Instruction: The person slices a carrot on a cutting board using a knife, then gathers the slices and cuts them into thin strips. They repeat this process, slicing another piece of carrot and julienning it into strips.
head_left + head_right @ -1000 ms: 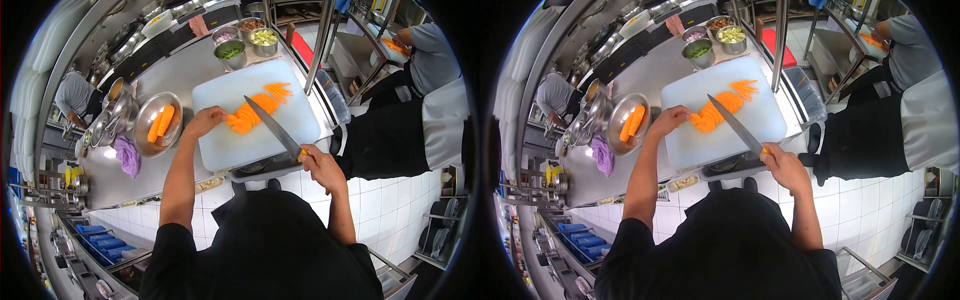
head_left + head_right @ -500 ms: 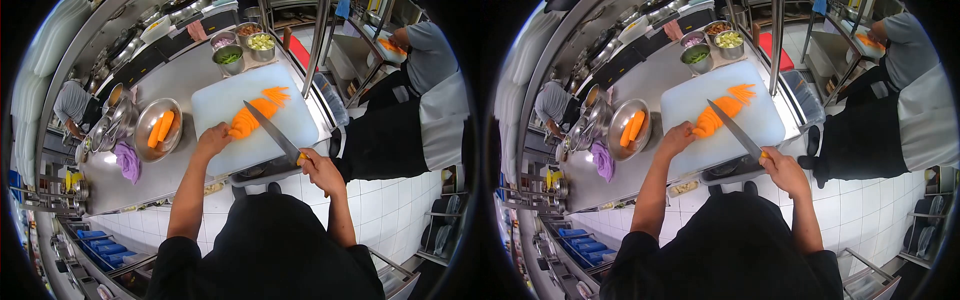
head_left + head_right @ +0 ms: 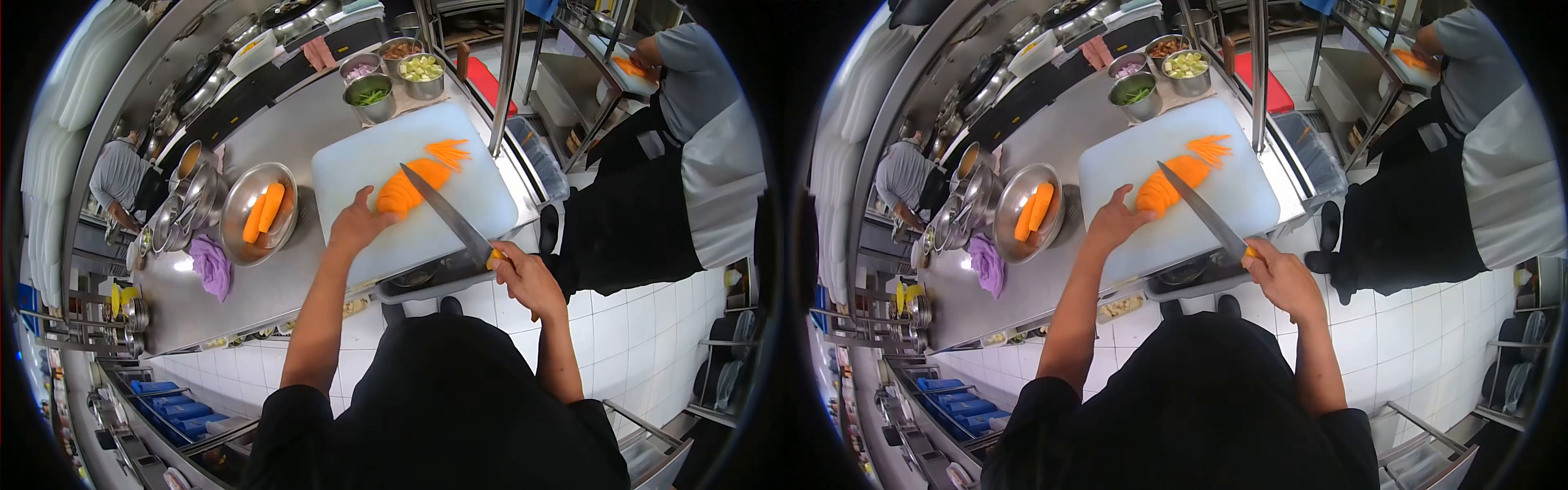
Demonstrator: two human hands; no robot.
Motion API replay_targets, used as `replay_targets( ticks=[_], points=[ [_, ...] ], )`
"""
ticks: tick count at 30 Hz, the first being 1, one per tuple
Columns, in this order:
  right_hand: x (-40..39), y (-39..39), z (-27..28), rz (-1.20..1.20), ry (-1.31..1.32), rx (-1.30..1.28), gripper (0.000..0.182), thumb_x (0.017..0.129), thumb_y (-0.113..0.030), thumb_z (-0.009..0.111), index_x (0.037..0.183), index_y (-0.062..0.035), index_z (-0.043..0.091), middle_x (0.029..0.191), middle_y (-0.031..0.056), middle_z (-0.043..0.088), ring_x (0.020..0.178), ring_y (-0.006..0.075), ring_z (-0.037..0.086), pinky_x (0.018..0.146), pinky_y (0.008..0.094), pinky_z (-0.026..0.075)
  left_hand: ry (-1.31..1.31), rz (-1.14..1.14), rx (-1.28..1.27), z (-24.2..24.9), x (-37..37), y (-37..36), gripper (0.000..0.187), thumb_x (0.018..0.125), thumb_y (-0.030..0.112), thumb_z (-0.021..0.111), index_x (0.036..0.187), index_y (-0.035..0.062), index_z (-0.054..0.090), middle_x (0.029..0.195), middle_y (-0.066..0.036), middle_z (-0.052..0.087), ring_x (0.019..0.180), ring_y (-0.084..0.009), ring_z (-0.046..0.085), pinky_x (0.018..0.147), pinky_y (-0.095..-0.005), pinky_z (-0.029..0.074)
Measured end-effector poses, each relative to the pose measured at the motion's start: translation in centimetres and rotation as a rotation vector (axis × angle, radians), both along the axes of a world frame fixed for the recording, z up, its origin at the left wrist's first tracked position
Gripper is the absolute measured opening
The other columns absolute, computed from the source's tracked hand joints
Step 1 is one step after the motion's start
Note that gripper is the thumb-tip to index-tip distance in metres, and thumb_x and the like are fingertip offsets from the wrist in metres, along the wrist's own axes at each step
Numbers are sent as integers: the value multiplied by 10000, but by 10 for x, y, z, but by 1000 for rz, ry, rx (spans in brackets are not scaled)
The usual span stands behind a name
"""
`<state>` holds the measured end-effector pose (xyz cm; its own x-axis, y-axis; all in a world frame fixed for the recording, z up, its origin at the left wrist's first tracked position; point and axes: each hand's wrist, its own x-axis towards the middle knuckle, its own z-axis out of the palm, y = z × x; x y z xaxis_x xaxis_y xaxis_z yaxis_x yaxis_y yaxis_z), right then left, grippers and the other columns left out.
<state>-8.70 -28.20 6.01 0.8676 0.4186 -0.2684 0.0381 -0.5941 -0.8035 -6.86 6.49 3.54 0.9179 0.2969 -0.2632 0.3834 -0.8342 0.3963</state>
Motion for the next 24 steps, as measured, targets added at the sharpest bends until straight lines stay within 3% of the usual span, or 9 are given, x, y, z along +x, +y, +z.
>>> replay_targets(
  ticks=[3,6,12,18,21,24],
  points=[
    [-1,0,1,-1,5,11,399,1004,-279,593,1317,-34,614,816,168,720,799,318,726,761,412,531,45,21,220,1,-4,-34,1035,815,733,667,1551,63,381,1045,-218,747,1028,-348,731,865,-408,577],
    [0,2,4,15,-4,21,397,1004,-273,593,1319,-32,610,821,175,721,799,320,726,761,414,532,4,14,281,-11,3,-30,1052,817,759,640,1563,70,371,1016,-193,757,977,-343,744,830,-413,585],
    [-2,2,4,24,-10,26,393,1006,-272,591,1319,-35,611,824,183,720,798,329,725,761,415,531,52,-38,280,-6,5,-20,1087,807,795,632,1578,77,365,1020,-203,756,986,-348,741,856,-422,581],
    [-1,0,1,12,-12,24,397,1004,-276,596,1322,-39,612,812,180,717,803,339,723,761,417,528,-61,-70,197,-18,-1,-6,1048,818,757,662,1575,87,386,985,-193,740,971,-308,733,852,-389,569],
    [1,-1,1,12,-16,23,400,1002,-282,601,1323,-43,612,811,184,714,803,349,720,763,420,526,-115,111,-123,-15,-6,5,897,878,558,724,1562,79,398,1051,-149,737,946,-268,734,811,-351,568],
    [3,-1,0,14,-40,11,405,998,-291,612,1324,-51,613,818,191,712,799,367,713,761,428,525,-170,338,-772,-26,-17,31,695,923,331,738,1512,81,466,1057,-75,703,860,-160,678,759,-287,540]
  ],
)
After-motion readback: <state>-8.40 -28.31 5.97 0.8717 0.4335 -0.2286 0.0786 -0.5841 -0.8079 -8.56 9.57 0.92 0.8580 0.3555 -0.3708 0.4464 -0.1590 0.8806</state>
